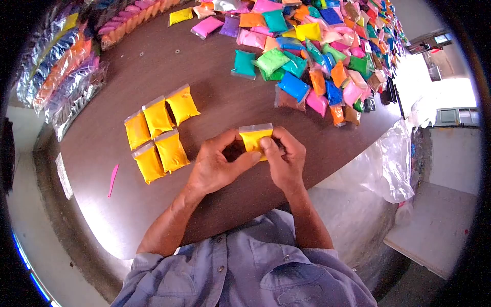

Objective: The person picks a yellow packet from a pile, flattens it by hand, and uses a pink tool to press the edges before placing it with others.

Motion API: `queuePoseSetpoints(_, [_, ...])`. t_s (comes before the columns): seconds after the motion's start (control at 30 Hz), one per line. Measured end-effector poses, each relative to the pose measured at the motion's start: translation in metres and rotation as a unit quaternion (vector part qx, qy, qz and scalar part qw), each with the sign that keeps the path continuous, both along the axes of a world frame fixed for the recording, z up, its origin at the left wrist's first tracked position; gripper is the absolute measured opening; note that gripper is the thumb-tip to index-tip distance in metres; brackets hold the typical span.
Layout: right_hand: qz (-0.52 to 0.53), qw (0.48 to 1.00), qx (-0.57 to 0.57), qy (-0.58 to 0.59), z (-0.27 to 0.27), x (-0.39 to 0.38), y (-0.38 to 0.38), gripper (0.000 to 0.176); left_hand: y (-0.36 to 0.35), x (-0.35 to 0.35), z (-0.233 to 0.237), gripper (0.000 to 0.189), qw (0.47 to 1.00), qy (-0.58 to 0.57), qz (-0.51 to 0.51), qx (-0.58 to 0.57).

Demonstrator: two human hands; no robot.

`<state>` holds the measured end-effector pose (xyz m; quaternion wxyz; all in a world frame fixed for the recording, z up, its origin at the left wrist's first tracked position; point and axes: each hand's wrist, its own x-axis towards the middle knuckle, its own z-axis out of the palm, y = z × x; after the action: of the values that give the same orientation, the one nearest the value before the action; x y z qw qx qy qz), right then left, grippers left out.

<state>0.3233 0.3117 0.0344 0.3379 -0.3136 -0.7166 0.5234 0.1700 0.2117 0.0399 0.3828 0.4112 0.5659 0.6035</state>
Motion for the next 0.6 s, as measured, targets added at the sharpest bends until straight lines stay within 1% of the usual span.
queuePoseSetpoints(0.07, [-0.020,0.999,-0.011,0.024,0.002,-0.002,0.000,0.020,0.000,0.002,0.002,0.021,1.000,0.008,0.006,-0.009])
queuePoseSetpoints(0.13, [-0.011,1.000,0.000,0.014,0.002,-0.002,0.002,0.021,-0.001,0.001,0.001,0.021,1.000,0.016,0.012,-0.017])
queuePoseSetpoints(0.2, [-0.002,1.000,0.013,0.005,0.002,-0.002,0.002,0.022,-0.002,-0.003,-0.004,0.019,0.997,0.035,-0.019,-0.064])
queuePoseSetpoints(0.3, [0.009,0.999,0.034,0.021,0.002,-0.005,0.000,0.025,-0.004,-0.004,0.000,0.020,0.997,0.047,-0.009,-0.068])
queuePoseSetpoints(0.43, [0.018,1.000,0.010,0.005,0.009,-0.004,-0.001,0.027,-0.002,-0.001,-0.002,0.022,0.998,0.048,0.026,-0.036])
queuePoseSetpoints(0.5, [0.021,1.000,0.002,0.006,0.008,-0.002,0.000,0.027,-0.003,0.000,-0.001,0.025,0.999,0.024,-0.003,-0.044])
queuePoseSetpoints(0.53, [0.001,1.000,-0.003,-0.002,0.004,0.000,0.000,0.027,-0.002,0.001,0.001,0.025,0.999,0.024,-0.003,-0.044])
queuePoseSetpoints(0.6, [-0.019,1.000,-0.008,-0.011,0.002,0.001,0.000,0.027,-0.001,0.004,0.007,0.027,1.000,-0.023,-0.002,-0.018])
